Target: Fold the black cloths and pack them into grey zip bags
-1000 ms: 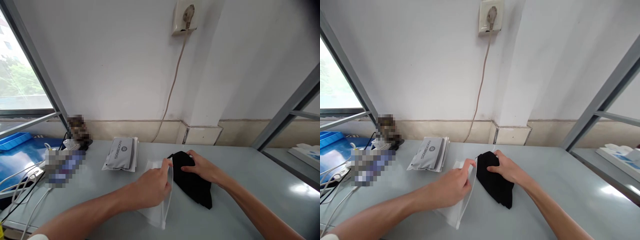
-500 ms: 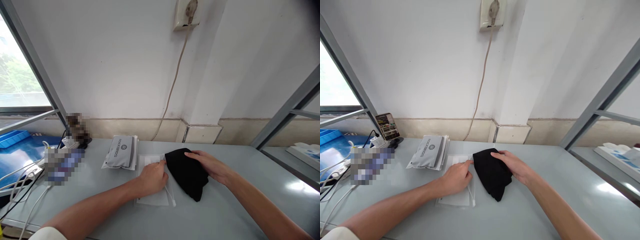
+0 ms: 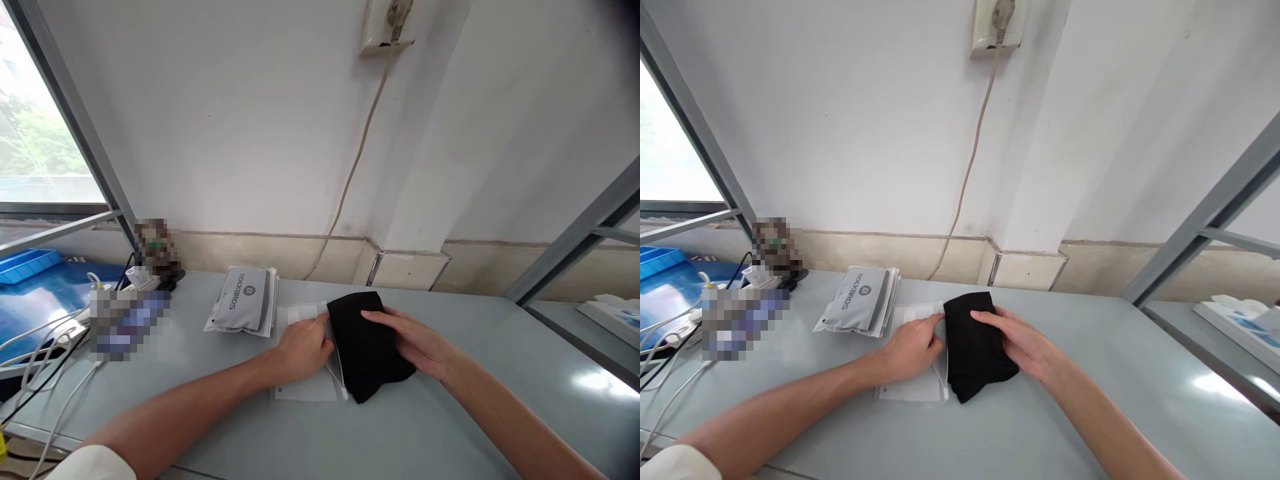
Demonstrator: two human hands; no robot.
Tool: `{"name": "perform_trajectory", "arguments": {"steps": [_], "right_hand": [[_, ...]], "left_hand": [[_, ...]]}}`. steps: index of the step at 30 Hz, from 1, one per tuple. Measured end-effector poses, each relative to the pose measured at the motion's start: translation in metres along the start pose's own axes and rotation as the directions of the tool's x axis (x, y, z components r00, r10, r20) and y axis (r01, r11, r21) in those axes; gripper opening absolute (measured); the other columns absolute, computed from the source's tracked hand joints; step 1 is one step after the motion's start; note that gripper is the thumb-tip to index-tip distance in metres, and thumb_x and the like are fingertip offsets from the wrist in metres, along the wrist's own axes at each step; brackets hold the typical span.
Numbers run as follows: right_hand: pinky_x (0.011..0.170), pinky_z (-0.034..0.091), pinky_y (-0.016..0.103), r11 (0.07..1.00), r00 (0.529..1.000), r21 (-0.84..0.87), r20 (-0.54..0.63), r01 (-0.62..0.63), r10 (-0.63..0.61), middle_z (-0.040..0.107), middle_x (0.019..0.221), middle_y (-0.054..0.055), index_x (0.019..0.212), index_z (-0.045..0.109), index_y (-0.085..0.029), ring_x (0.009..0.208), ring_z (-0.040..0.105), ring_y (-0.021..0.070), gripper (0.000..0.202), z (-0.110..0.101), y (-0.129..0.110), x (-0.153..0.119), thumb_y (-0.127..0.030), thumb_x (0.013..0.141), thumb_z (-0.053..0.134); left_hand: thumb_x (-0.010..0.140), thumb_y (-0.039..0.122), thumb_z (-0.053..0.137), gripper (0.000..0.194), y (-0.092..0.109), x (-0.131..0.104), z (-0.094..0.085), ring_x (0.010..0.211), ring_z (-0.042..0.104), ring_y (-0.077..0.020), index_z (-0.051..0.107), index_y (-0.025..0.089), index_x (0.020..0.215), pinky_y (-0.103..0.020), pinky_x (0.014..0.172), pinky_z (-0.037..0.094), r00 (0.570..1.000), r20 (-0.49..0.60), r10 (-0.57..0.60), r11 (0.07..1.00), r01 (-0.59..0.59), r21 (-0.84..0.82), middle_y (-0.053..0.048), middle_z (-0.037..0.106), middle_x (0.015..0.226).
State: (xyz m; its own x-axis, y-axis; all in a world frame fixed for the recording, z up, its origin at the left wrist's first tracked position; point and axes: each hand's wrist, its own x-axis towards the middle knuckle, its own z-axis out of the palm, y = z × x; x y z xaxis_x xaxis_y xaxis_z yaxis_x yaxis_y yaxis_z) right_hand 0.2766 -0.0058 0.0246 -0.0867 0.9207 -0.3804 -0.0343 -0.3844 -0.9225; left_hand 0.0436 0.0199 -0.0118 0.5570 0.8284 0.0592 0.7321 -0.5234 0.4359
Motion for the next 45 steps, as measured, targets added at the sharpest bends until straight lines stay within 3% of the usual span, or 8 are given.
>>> {"name": "perform_trajectory", "arguments": {"steps": [5, 11, 16, 24, 31, 34, 39, 45], "right_hand": [[0.079, 0.063, 0.037, 0.998, 0.999, -0.012, -0.003, -0.055, 0.054, 0.083, 0.098, 0.01, 0.084, 0.074, -0.022, 0.096, 0.076, 0.0305, 0.024, 0.008, 0.001, -0.003, -0.045, 0.083, 0.082], [0.088, 0.064, 0.039, 0.999, 0.997, 0.047, -0.071, -0.001, 0.004, 0.083, 0.105, 0.007, 0.104, 0.072, -0.027, 0.101, 0.077, 0.0293, 0.023, 0.01, -0.001, -0.007, -0.042, 0.087, 0.078], [0.073, 0.064, 0.035, 0.999, 0.999, 0.034, -0.042, -0.033, 0.034, 0.08, 0.089, 0.006, 0.101, 0.071, -0.025, 0.089, 0.077, 0.028, 0.025, 0.016, -0.002, -0.011, -0.042, 0.086, 0.081], [0.075, 0.057, 0.031, 0.974, 0.993, -0.207, 0.097, 0.089, -0.07, 0.08, 0.092, 0.002, 0.103, 0.071, -0.024, 0.088, 0.075, 0.0238, 0.018, 0.016, 0.001, -0.009, -0.038, 0.091, 0.071], [0.078, 0.056, 0.035, 0.887, 0.931, -0.348, -0.092, 0.303, -0.354, 0.08, 0.1, 0.004, 0.102, 0.071, -0.022, 0.092, 0.073, 0.0262, 0.021, 0.025, 0.015, 0.004, -0.035, 0.086, 0.07], [0.077, 0.055, 0.034, 0.913, 0.953, -0.288, -0.001, 0.289, -0.302, 0.078, 0.096, 0.004, 0.105, 0.071, -0.022, 0.09, 0.073, 0.0253, 0.028, 0.029, 0.014, -0.001, -0.041, 0.086, 0.074], [0.063, 0.048, 0.026, 0.959, 0.963, -0.178, 0.2, 0.219, -0.183, 0.073, 0.08, -0.002, 0.095, 0.073, -0.021, 0.072, 0.065, 0.0167, 0.02, 0.033, 0.014, -0.005, -0.038, 0.084, 0.076], [0.067, 0.051, 0.03, 0.895, 0.947, -0.349, 0.254, 0.279, -0.196, 0.065, 0.06, -0.004, 0.06, 0.064, -0.022, 0.068, 0.062, 0.0201, 0.019, 0.034, 0.022, -0.002, -0.029, 0.074, 0.076]], "left_hand": [[0.088, 0.017, 0.047, 0.051, 0.0, -0.002, 0.001, 0.091, 0.073, -0.0315, 0.054, 0.019, 0.139, -0.039, 0.075, 0.052, 0.998, -0.05, 0.043, 0.999, -0.042, 0.006, -0.012, 0.075, 0.1], [0.09, 0.017, 0.048, 0.058, 0.001, -0.003, 0.0, 0.091, 0.072, -0.0302, 0.045, 0.018, 0.149, -0.038, 0.076, 0.051, 0.993, -0.114, 0.006, 1.0, -0.005, 0.008, -0.012, 0.075, 0.103], [0.093, 0.021, 0.05, 0.051, 0.007, -0.005, -0.006, 0.095, 0.072, -0.0303, 0.049, 0.02, 0.144, -0.038, 0.078, 0.051, 0.986, -0.153, 0.059, 0.991, -0.076, -0.106, -0.011, 0.074, 0.108], [0.089, 0.015, 0.048, 0.054, 0.013, -0.008, -0.008, 0.069, 0.061, -0.0191, 0.037, 0.025, 0.142, -0.03, 0.065, 0.042, 0.966, -0.257, 0.002, 0.972, -0.062, -0.225, 0.002, 0.062, 0.081], [0.09, 0.012, 0.046, 0.029, 0.018, -0.008, -0.006, 0.066, 0.057, -0.0157, 0.051, 0.026, 0.116, -0.028, 0.063, 0.038, 0.941, -0.338, 0.031, 0.99, -0.076, -0.122, 0.003, 0.061, 0.082], [0.089, 0.01, 0.047, 0.027, 0.019, -0.007, -0.006, 0.067, 0.058, -0.0157, 0.052, 0.025, 0.111, -0.028, 0.063, 0.04, 0.936, -0.349, 0.04, 0.992, -0.079, -0.097, 0.002, 0.064, 0.086], [0.09, 0.009, 0.047, 0.025, 0.019, -0.008, -0.005, 0.074, 0.063, -0.0158, 0.055, 0.022, 0.11, -0.028, 0.069, 0.048, 0.89, -0.382, 0.248, 0.951, -0.299, -0.081, -0.001, 0.067, 0.094], [0.097, 0.013, 0.041, 0.021, 0.025, -0.013, -0.001, 0.085, 0.067, -0.0184, 0.057, 0.018, 0.111, -0.029, 0.078, 0.053, 0.736, -0.322, 0.596, 0.801, -0.574, 0.169, -0.005, 0.069, 0.094]]}}
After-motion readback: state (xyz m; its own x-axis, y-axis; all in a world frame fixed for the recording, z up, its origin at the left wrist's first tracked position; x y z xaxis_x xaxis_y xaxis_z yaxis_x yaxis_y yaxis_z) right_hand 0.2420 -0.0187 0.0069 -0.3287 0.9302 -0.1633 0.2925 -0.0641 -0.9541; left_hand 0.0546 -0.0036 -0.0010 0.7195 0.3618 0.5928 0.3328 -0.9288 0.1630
